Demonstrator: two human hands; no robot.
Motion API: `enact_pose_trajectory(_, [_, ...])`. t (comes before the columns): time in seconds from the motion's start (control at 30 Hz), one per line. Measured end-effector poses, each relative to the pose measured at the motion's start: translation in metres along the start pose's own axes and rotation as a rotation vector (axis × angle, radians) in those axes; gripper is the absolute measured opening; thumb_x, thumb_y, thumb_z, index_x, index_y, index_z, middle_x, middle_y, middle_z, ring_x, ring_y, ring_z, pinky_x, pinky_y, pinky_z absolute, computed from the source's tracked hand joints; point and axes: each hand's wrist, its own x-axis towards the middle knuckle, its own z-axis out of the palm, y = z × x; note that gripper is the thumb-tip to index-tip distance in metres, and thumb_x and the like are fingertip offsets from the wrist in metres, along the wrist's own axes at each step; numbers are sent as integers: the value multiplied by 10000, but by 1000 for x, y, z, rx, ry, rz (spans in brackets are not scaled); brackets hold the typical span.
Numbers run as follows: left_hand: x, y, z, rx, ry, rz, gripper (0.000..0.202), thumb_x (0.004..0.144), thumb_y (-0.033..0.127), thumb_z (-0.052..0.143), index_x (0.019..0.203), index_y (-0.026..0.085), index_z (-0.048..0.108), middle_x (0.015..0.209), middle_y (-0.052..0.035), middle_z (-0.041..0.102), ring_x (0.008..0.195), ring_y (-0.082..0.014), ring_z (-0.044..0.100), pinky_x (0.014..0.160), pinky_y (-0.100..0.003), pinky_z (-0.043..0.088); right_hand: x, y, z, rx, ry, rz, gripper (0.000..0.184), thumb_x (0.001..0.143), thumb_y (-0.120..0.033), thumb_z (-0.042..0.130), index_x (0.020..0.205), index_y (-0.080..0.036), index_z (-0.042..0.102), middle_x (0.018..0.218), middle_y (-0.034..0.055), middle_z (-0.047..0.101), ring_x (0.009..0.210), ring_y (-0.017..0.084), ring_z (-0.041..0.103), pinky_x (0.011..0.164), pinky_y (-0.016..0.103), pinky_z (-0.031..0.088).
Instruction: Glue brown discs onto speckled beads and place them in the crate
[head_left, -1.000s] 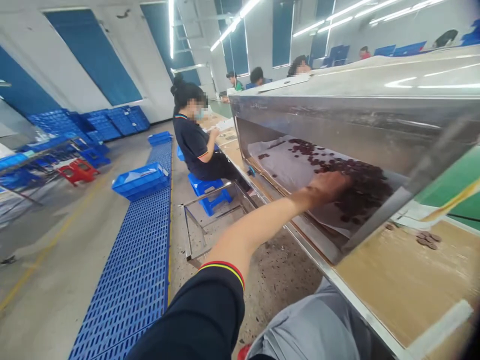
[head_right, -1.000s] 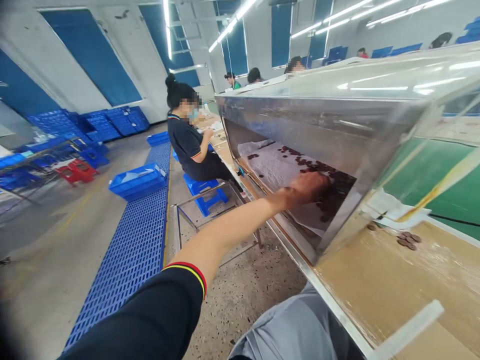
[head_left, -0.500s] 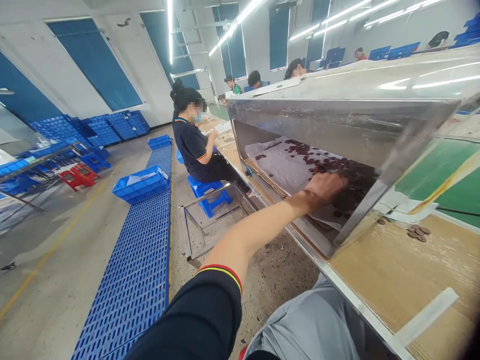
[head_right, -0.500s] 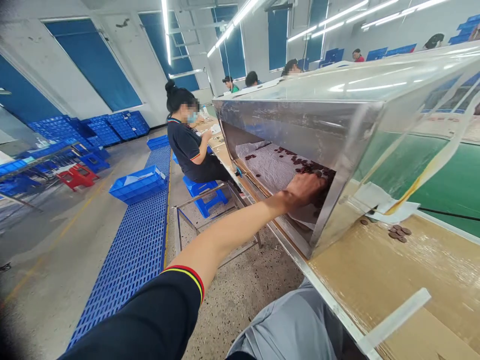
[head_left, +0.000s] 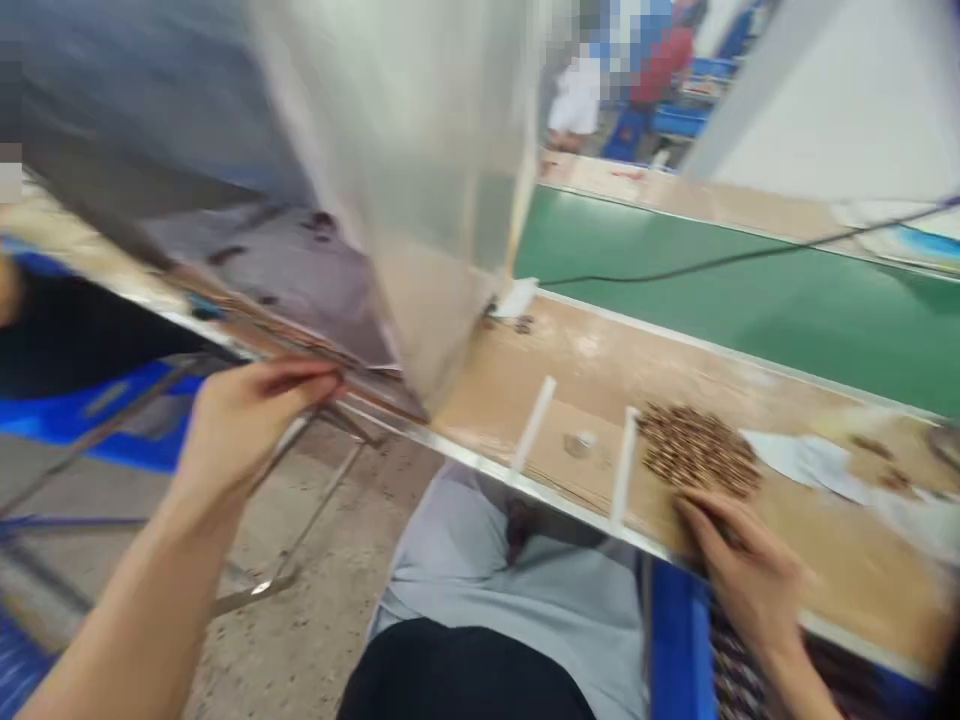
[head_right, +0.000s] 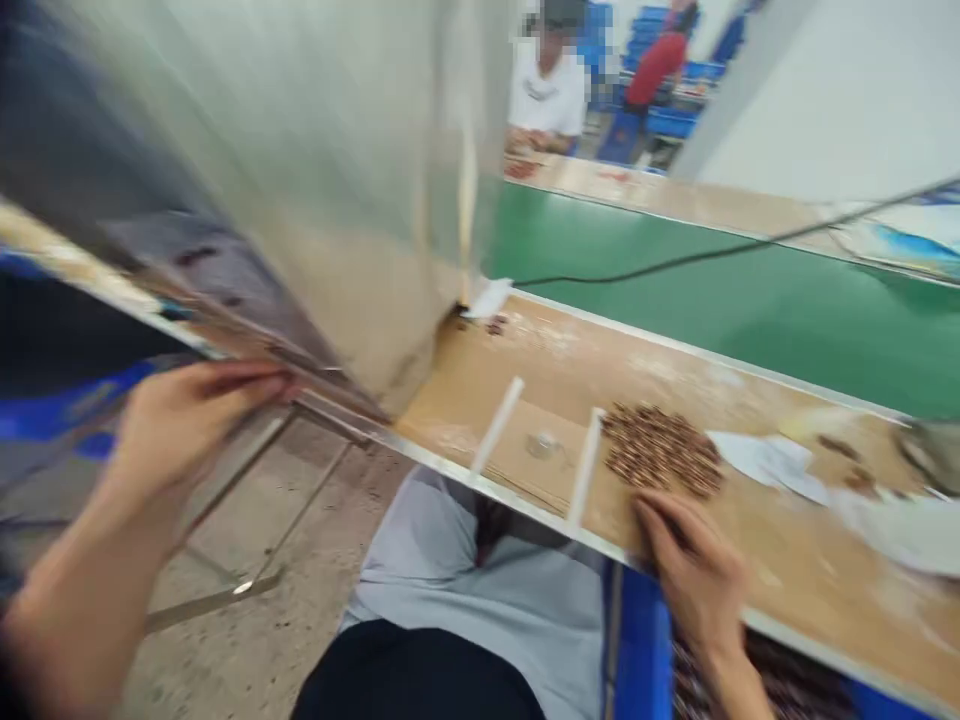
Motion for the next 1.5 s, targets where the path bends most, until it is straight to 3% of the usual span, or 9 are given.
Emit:
enact_pose_trajectory(0.07, [-43,-13,25,-208,-197,-181,240,827,414,996,1034,318,926,978,-2,912,929,-270,867,985,-410,699,-14,-7,-20,85,-4,180,380,944,-633,858,1025,-265,905,1048,84,873,961,297,811,924,453,662])
enact_pose_trajectory(0.17, [-108,-4,79,-647,-483,-483,324,675,363,1107,911,241,921,939,-67,901,794,-244,862,826,-329,733,-27,-50,-10,427,-91,421,267,921,-488,946,1083,-283,894,1056,64,862,930,248,781,881,402,647])
enact_pose_trajectory(0.27, [-144,18,126,-826,-534,-649,379,600,325,1153,861,189,914,866,-87,883,712,-224,844,714,-281,731,-36,-100,12,785,-317,537,174,941,-399,961,1057,-295,886,1073,46,851,862,197,730,834,354,631])
enact_pose_trajectory(0.37, [-152,27,147,-854,-533,-657,352,645,306,1143,890,189,919,889,-78,888,705,-210,844,713,-268,732,-42,-131,25,1002,-427,629,139,939,-354,971,1035,-299,887,1178,36,847,852,164,703,847,326,629])
enact_pose_trajectory(0.6, [-162,24,145,-752,-568,-524,258,776,300,1088,964,226,928,930,-58,899,751,-218,852,798,-306,745,-48,-135,38,1062,-503,692,120,954,-347,957,1023,-282,884,1275,41,828,870,150,681,811,301,611])
enact_pose_trajectory(0.77, [-168,25,144,-728,-602,-469,207,851,302,1043,1015,248,930,974,-53,906,820,-234,871,849,-322,748,-46,-133,40,1032,-555,693,168,942,-383,972,1036,-269,891,1065,37,832,859,167,687,767,303,594])
enact_pose_trajectory(0.97, [-161,23,145,-852,-804,-673,237,880,364,1021,995,192,904,920,-91,893,778,-221,863,782,-282,727,-44,-125,40,1107,-615,795,225,875,-393,1022,998,-253,897,932,27,834,762,143,681,661,260,546])
enact_pose_trajectory(1.13, [-155,18,149,-886,-951,-795,234,864,328,1035,965,179,885,893,-75,877,799,-195,854,790,-249,714,-44,-116,37,1024,-666,757,244,872,-419,1027,1017,-263,907,980,35,849,811,162,715,643,258,544])
enact_pose_trajectory(1.5, [-161,-1,157,-800,-1046,-864,282,795,291,1077,1001,228,895,888,-52,851,779,-198,842,787,-258,722,-39,-109,19,973,-789,680,291,856,-484,1029,1008,-262,916,998,28,869,916,205,806,904,365,682])
